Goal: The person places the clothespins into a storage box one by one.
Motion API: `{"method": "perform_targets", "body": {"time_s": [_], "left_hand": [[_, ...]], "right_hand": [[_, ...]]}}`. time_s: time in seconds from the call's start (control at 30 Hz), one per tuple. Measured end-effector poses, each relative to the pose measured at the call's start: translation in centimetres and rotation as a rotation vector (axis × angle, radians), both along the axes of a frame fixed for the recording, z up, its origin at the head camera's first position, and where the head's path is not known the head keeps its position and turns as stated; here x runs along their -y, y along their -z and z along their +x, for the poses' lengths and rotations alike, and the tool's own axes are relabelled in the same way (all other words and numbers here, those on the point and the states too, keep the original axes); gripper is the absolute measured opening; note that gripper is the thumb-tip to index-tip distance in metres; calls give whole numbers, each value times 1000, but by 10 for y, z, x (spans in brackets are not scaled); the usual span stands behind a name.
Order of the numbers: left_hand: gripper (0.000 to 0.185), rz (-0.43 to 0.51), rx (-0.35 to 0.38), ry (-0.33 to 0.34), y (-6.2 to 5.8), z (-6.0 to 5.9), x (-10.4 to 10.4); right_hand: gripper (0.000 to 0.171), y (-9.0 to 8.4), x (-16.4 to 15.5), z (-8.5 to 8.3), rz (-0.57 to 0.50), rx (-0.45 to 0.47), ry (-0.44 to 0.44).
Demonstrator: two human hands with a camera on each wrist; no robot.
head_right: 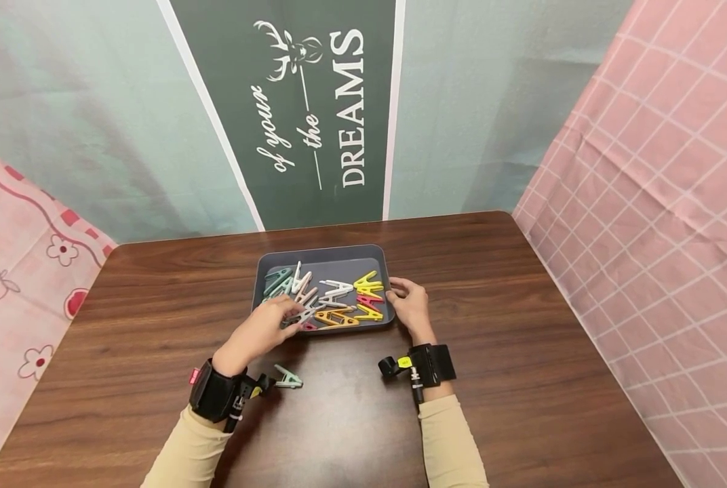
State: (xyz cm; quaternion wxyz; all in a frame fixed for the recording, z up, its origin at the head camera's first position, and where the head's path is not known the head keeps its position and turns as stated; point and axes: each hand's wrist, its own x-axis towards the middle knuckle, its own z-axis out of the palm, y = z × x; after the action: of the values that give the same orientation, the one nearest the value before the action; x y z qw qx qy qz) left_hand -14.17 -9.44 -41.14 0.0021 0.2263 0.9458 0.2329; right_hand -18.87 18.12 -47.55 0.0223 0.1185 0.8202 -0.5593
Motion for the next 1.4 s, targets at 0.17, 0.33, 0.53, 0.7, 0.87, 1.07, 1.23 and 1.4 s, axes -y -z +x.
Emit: {"method": "perform_targets", "body": {"time_s": [0.17,0.33,0.53,0.7,0.87,1.07,1.23,1.4], "left_hand": [[21,-30,5,7,-3,-11,-1],[24,-46,16,13,-9,-20,-4],[24,-100,8,17,-18,-29,-6],[23,-114,13,35,-19,-36,-6],[20,-132,-6,62,-19,-44,-6],[18,-144,8,78,-19,-53,-7],[17,-146,24,82,-20,-61,-11],[18,-150,62,74,-22,-70,-17]], "right_hand": [[36,2,0,0,5,-4,-4],[36,4,1,1,10,1,-8],[36,5,0,1,12,1,-2],[36,5,1,1,11,7,-3],[36,4,0,1,5,9,-2],[36,2,1,1,5,7,1],[37,2,1,1,2,-11,-7],[36,1,0,1,7,-23,-6]]}}
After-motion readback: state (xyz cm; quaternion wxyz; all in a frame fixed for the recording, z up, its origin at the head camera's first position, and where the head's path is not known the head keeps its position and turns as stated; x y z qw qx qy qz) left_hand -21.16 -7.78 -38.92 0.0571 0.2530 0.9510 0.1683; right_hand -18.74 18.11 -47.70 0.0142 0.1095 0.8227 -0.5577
